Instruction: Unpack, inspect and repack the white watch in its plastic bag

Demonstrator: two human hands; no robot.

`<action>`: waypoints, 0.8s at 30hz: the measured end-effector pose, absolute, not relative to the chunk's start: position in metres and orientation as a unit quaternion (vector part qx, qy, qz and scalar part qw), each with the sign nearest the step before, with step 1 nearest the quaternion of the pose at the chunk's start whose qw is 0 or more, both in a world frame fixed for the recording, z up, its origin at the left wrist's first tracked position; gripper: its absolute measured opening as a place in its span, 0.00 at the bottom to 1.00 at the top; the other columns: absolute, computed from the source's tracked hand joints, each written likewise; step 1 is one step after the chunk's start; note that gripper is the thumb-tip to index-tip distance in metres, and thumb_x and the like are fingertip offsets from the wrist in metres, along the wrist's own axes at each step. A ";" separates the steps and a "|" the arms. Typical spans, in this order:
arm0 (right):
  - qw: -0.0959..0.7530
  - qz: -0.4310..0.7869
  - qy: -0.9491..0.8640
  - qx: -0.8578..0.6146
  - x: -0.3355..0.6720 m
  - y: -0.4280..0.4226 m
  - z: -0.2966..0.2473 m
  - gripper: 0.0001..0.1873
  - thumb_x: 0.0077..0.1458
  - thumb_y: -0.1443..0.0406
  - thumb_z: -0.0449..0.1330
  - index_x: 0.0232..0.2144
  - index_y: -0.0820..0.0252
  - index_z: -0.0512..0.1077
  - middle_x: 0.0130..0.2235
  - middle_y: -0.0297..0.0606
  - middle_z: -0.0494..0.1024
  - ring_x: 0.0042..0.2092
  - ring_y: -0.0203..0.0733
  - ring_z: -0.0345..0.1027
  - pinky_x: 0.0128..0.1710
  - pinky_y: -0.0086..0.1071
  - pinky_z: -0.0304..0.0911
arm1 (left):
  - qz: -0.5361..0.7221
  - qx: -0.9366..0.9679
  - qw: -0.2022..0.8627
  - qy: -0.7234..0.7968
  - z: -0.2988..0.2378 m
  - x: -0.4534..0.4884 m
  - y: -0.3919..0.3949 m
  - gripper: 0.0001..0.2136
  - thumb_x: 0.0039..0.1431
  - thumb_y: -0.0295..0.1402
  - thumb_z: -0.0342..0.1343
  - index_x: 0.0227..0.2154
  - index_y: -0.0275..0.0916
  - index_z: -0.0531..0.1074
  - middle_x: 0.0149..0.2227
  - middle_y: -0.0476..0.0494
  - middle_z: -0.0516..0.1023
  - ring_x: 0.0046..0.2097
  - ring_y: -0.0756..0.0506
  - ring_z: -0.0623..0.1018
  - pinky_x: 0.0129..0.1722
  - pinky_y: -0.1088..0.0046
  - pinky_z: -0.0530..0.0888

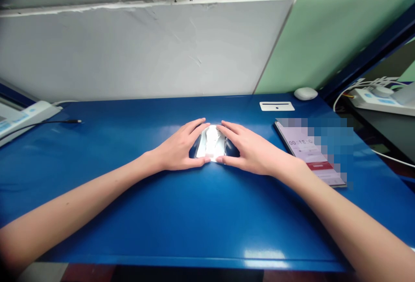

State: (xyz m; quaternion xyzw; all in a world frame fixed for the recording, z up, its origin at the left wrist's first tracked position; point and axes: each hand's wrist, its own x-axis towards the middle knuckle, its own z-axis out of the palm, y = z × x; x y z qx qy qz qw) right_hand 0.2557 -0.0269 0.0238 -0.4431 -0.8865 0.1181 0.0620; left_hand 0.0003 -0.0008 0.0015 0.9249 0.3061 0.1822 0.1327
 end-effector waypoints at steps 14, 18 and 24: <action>0.127 0.074 -0.873 -0.466 0.255 -0.023 0.022 0.26 0.63 0.52 0.54 0.57 0.61 0.67 0.39 0.43 0.76 0.42 0.48 0.71 0.41 0.41 0.68 | 0.244 0.927 0.101 0.265 -0.003 -0.001 0.002 0.25 0.59 0.39 0.54 0.57 0.30 0.67 0.58 0.30 0.71 0.62 0.32 0.67 0.63 0.51 0.64; 0.123 0.091 -0.883 -0.443 0.254 -0.025 0.022 0.22 0.63 0.56 0.56 0.55 0.59 0.68 0.36 0.40 0.75 0.39 0.46 0.69 0.38 0.39 0.67 | 0.233 0.922 0.084 0.296 -0.005 -0.001 0.001 0.29 0.59 0.41 0.57 0.59 0.30 0.65 0.61 0.26 0.66 0.64 0.30 0.65 0.62 0.47 0.64; 0.169 0.076 -0.889 -0.418 0.255 -0.023 0.020 0.23 0.60 0.59 0.59 0.56 0.61 0.68 0.52 0.50 0.72 0.49 0.50 0.70 0.47 0.42 0.69 | 0.234 0.928 0.088 0.276 -0.007 -0.003 0.005 0.21 0.69 0.36 0.48 0.60 0.30 0.64 0.61 0.28 0.68 0.64 0.34 0.66 0.62 0.50 0.65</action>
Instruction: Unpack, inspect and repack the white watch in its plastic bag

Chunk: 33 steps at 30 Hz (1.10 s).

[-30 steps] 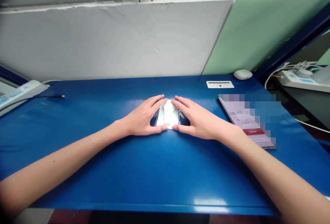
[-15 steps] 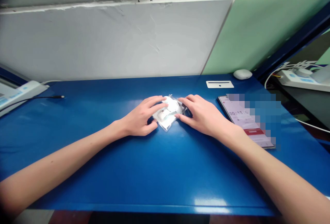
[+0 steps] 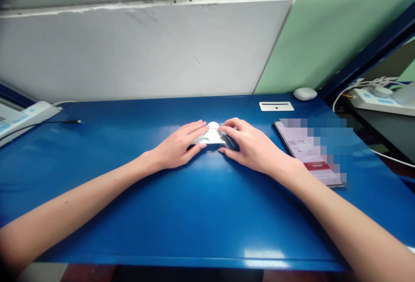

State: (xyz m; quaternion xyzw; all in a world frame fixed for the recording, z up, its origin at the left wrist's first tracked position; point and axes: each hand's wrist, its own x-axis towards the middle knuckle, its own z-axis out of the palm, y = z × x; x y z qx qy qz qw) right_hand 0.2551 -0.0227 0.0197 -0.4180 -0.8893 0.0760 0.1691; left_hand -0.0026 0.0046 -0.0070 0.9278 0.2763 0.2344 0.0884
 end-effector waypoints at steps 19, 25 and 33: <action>0.381 0.167 -0.761 -0.497 0.242 -0.031 0.029 0.12 0.59 0.62 0.60 0.46 0.54 0.73 0.36 0.36 0.82 0.36 0.43 0.77 0.38 0.36 0.72 | 0.440 0.862 0.067 0.242 -0.002 -0.001 -0.001 0.18 0.63 0.31 0.56 0.55 0.40 0.67 0.51 0.38 0.76 0.52 0.44 0.77 0.52 0.63 0.76; 0.339 0.184 -0.770 -0.508 0.245 -0.027 0.026 0.14 0.61 0.62 0.59 0.49 0.55 0.71 0.36 0.36 0.81 0.35 0.42 0.77 0.37 0.35 0.72 | 0.349 0.907 0.074 0.225 -0.003 -0.002 0.005 0.22 0.59 0.35 0.60 0.56 0.37 0.67 0.54 0.33 0.72 0.57 0.38 0.71 0.56 0.54 0.71; 0.237 0.113 -0.862 -0.434 0.250 -0.021 0.018 0.21 0.64 0.58 0.54 0.56 0.60 0.67 0.57 0.50 0.72 0.60 0.54 0.65 0.58 0.49 0.64 | 0.263 0.917 0.125 0.272 -0.005 0.000 0.010 0.26 0.56 0.39 0.62 0.56 0.38 0.69 0.57 0.38 0.74 0.62 0.32 0.66 0.61 0.48 0.64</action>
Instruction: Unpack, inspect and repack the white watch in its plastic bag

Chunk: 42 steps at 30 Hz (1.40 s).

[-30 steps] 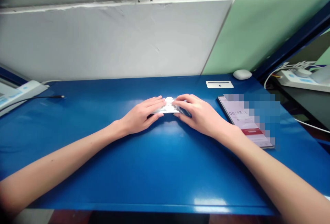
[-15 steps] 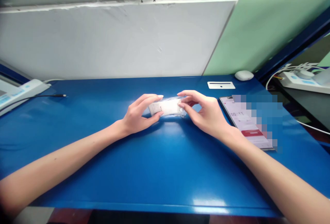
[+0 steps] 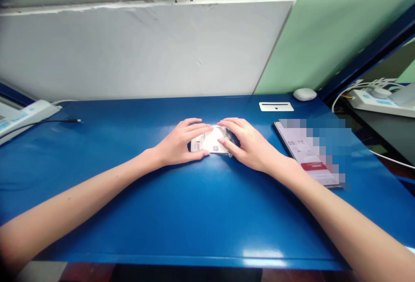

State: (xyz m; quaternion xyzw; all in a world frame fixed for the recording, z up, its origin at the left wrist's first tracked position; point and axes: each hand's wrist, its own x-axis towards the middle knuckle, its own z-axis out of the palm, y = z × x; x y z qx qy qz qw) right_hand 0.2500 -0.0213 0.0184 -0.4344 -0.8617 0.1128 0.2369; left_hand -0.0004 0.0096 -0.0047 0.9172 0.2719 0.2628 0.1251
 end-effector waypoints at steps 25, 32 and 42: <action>0.139 -0.055 -0.899 -0.413 0.247 -0.023 0.008 0.21 0.65 0.67 0.48 0.55 0.71 0.69 0.57 0.56 0.74 0.59 0.56 0.68 0.56 0.50 0.66 | 0.234 0.913 0.097 0.319 -0.005 -0.001 0.008 0.30 0.55 0.51 0.62 0.53 0.34 0.70 0.55 0.30 0.74 0.61 0.31 0.69 0.59 0.48 0.66; 0.088 -0.154 -0.905 -0.386 0.237 -0.031 0.007 0.21 0.62 0.74 0.47 0.55 0.77 0.68 0.55 0.60 0.75 0.55 0.57 0.72 0.57 0.49 0.65 | 0.238 0.915 0.097 0.310 -0.004 0.000 0.007 0.29 0.55 0.49 0.62 0.50 0.29 0.70 0.53 0.28 0.75 0.59 0.31 0.70 0.59 0.51 0.67; 0.093 -0.147 -0.894 -0.413 0.234 -0.035 0.016 0.21 0.58 0.77 0.45 0.50 0.75 0.69 0.46 0.59 0.80 0.49 0.53 0.77 0.61 0.52 0.58 | 0.242 0.910 0.116 0.316 -0.003 0.001 0.009 0.26 0.53 0.48 0.64 0.48 0.33 0.72 0.52 0.32 0.76 0.58 0.33 0.72 0.59 0.52 0.67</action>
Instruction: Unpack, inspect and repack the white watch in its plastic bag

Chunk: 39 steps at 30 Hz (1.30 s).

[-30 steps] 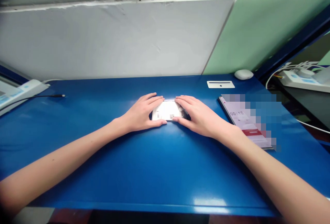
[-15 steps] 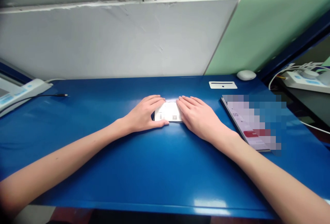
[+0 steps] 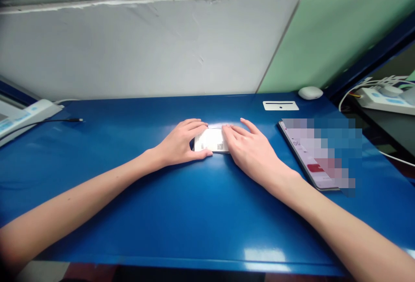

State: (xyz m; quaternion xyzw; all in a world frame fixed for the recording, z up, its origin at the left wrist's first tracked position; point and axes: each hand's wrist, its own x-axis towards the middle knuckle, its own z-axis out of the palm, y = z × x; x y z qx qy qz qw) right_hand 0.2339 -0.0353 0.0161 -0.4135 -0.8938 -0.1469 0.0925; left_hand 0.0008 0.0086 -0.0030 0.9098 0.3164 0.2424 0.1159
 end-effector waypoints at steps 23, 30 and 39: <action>0.138 -0.088 -0.868 -0.469 0.234 -0.031 0.004 0.18 0.57 0.74 0.48 0.47 0.71 0.72 0.41 0.54 0.83 0.48 0.55 0.77 0.47 0.43 0.72 | 0.244 0.905 0.125 0.324 -0.001 0.004 0.009 0.24 0.52 0.45 0.65 0.46 0.32 0.74 0.51 0.32 0.77 0.56 0.35 0.73 0.59 0.56 0.67; 0.147 0.019 -0.822 -0.550 0.228 -0.035 0.007 0.20 0.57 0.72 0.48 0.51 0.68 0.67 0.47 0.54 0.80 0.47 0.56 0.76 0.41 0.44 0.72 | 0.247 0.905 0.123 0.323 -0.001 0.004 0.009 0.23 0.52 0.45 0.65 0.45 0.33 0.74 0.51 0.33 0.77 0.56 0.34 0.73 0.58 0.55 0.67; 0.150 0.067 -0.808 -0.566 0.237 -0.031 0.014 0.18 0.57 0.72 0.49 0.48 0.63 0.70 0.39 0.44 0.82 0.35 0.49 0.77 0.33 0.36 0.67 | 0.246 0.905 0.123 0.325 -0.002 0.003 0.008 0.23 0.51 0.45 0.65 0.45 0.34 0.75 0.52 0.32 0.77 0.57 0.34 0.72 0.59 0.54 0.67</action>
